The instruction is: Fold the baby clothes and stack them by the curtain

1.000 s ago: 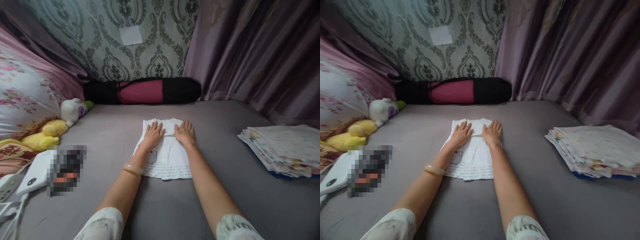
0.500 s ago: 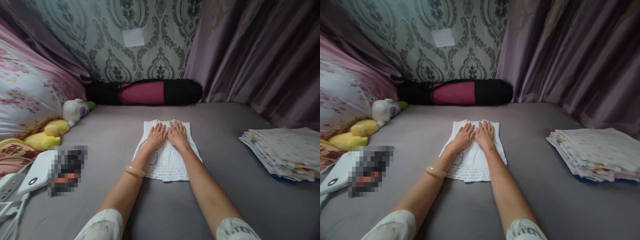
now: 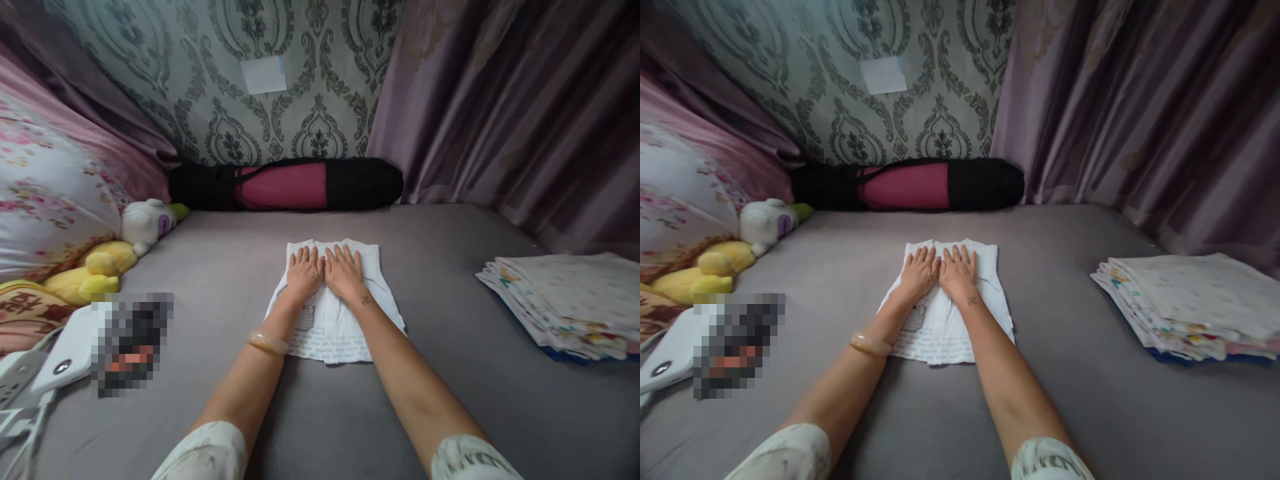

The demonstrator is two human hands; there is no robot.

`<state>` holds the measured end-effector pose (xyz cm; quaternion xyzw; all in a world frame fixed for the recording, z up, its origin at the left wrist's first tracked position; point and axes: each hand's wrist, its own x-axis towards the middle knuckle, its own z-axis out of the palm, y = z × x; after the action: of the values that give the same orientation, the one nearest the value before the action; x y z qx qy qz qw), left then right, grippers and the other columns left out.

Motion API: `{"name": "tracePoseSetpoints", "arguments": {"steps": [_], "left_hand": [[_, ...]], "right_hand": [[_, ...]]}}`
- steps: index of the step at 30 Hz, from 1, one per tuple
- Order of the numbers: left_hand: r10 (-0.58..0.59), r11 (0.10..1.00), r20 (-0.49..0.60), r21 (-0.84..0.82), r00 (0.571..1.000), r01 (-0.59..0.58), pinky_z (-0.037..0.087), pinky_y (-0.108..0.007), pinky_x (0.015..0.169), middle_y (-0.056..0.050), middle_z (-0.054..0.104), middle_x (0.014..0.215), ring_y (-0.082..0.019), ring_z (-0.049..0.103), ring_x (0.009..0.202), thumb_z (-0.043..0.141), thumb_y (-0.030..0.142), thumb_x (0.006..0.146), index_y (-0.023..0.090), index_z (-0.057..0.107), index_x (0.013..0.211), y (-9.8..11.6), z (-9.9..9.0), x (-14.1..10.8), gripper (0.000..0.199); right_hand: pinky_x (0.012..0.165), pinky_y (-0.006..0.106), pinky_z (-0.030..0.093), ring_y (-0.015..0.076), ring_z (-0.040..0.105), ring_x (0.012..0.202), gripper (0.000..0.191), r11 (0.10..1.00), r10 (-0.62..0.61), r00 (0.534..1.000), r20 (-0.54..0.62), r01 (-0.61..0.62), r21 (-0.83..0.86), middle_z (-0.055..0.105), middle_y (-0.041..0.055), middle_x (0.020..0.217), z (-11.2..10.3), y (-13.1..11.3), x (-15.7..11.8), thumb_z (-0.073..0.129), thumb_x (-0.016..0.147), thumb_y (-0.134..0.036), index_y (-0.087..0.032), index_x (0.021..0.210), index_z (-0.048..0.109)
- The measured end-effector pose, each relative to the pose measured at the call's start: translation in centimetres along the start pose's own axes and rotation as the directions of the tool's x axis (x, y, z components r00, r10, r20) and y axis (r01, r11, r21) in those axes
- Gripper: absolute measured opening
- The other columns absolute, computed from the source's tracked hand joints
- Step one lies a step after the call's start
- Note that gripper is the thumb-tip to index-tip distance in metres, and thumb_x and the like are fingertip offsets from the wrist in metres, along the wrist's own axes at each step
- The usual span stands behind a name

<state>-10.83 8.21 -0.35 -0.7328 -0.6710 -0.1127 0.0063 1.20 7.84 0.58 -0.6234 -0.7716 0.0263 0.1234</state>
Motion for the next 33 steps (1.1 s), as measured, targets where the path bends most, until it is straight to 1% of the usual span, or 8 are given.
{"name": "tracePoseSetpoints", "arguments": {"steps": [3, 7, 10, 15, 21, 26, 29, 33], "left_hand": [[0.007, 1.000, 0.038, 0.008, 0.999, -0.007, 0.022, -0.047, 0.115, -0.017, 0.038, 0.151, -0.029, 0.032, 0.141, 0.018, 0.041, 0.100, 0.010, 0.037, 0.145, -0.2, 0.3, 0.1, 0.058], [-0.006, 1.000, -0.008, 0.007, 1.000, 0.006, 0.022, -0.048, 0.115, -0.017, 0.038, 0.151, -0.030, 0.031, 0.141, 0.018, 0.042, 0.099, 0.010, 0.038, 0.145, -0.4, 0.2, 0.2, 0.059], [-0.069, 0.997, -0.055, 0.013, 0.996, 0.070, 0.019, -0.048, 0.117, -0.018, 0.036, 0.152, -0.030, 0.026, 0.143, 0.018, 0.045, 0.099, 0.010, 0.037, 0.146, -0.9, 0.1, 0.3, 0.062], [-0.103, 0.995, 0.059, -0.007, 0.993, 0.103, 0.021, -0.051, 0.115, -0.020, 0.031, 0.153, -0.032, 0.021, 0.145, 0.018, 0.048, 0.098, 0.008, 0.038, 0.145, -1.5, 0.1, 0.5, 0.065], [-0.121, 0.992, 0.058, -0.034, 0.991, 0.123, 0.022, -0.052, 0.114, -0.019, 0.030, 0.154, -0.031, 0.020, 0.145, 0.019, 0.048, 0.098, 0.011, 0.037, 0.145, -1.5, 0.3, 0.5, 0.062], [-0.094, 0.995, -0.108, -0.034, 0.990, 0.091, 0.029, -0.048, 0.110, -0.021, 0.041, 0.147, -0.032, 0.030, 0.141, 0.023, 0.046, 0.098, 0.010, 0.048, 0.133, -1.4, 0.6, 0.0, 0.056], [-0.140, 0.987, -0.178, -0.103, 0.974, 0.123, 0.036, -0.041, 0.105, -0.022, 0.048, 0.139, -0.029, 0.042, 0.133, 0.023, 0.044, 0.099, 0.008, 0.050, 0.127, -1.6, 0.3, 0.0, 0.052], [-0.251, 0.952, -0.095, -0.204, 0.963, 0.228, 0.040, -0.036, 0.100, -0.023, 0.058, 0.125, -0.027, 0.053, 0.122, 0.023, 0.041, 0.100, 0.005, 0.048, 0.125, -3.0, -0.9, -0.3, 0.051]], "right_hand": [[0.114, 0.051, 0.014, 0.0285, 0.020, 0.143, 0.052, 1.000, 0.011, 0.999, 0.040, -0.011, 0.019, 0.035, 0.0074, 0.154, 0.2, -0.3, 0.0, 0.023, 0.098, -0.033, -0.021, 0.147, 0.039], [0.114, 0.051, 0.013, 0.0286, 0.020, 0.143, 0.053, 0.999, 0.027, 0.999, 0.035, -0.028, 0.026, 0.033, 0.0068, 0.155, 0.0, 0.3, 0.2, 0.023, 0.099, -0.036, -0.022, 0.148, 0.037], [0.114, 0.053, 0.009, 0.0308, 0.017, 0.144, 0.055, 0.990, 0.137, 0.990, -0.019, -0.137, 0.017, 0.029, 0.0102, 0.156, -0.2, 1.3, 0.4, 0.022, 0.100, -0.040, -0.020, 0.150, 0.033], [0.112, 0.056, 0.011, 0.0349, 0.017, 0.144, 0.058, 0.955, 0.296, 0.954, 0.036, -0.296, -0.002, 0.027, 0.0176, 0.155, 0.2, 2.6, 0.8, 0.025, 0.099, -0.043, -0.016, 0.149, 0.034], [0.112, 0.056, 0.011, 0.0346, 0.019, 0.143, 0.057, 0.959, 0.284, 0.959, -0.012, -0.284, -0.006, 0.029, 0.0186, 0.154, 0.7, 2.5, 0.6, 0.027, 0.098, -0.041, -0.015, 0.148, 0.036], [0.112, 0.057, 0.010, 0.0341, 0.020, 0.142, 0.055, 0.962, 0.273, 0.960, -0.069, -0.271, 0.032, 0.032, 0.0190, 0.152, 0.7, 2.4, 0.1, 0.027, 0.098, -0.040, -0.014, 0.146, 0.039], [0.113, 0.056, 0.008, 0.0326, 0.017, 0.143, 0.059, 0.966, 0.244, 0.970, 0.002, -0.243, 0.083, 0.029, 0.0184, 0.154, 0.0, 2.7, 0.1, 0.027, 0.098, -0.046, -0.013, 0.146, 0.036], [0.115, 0.044, 0.016, 0.0250, 0.022, 0.143, 0.061, 0.952, 0.211, 0.974, 0.082, -0.224, 0.208, 0.028, 0.0149, 0.155, -1.5, 4.4, -0.5, 0.029, 0.097, -0.044, -0.012, 0.148, 0.030]]}}
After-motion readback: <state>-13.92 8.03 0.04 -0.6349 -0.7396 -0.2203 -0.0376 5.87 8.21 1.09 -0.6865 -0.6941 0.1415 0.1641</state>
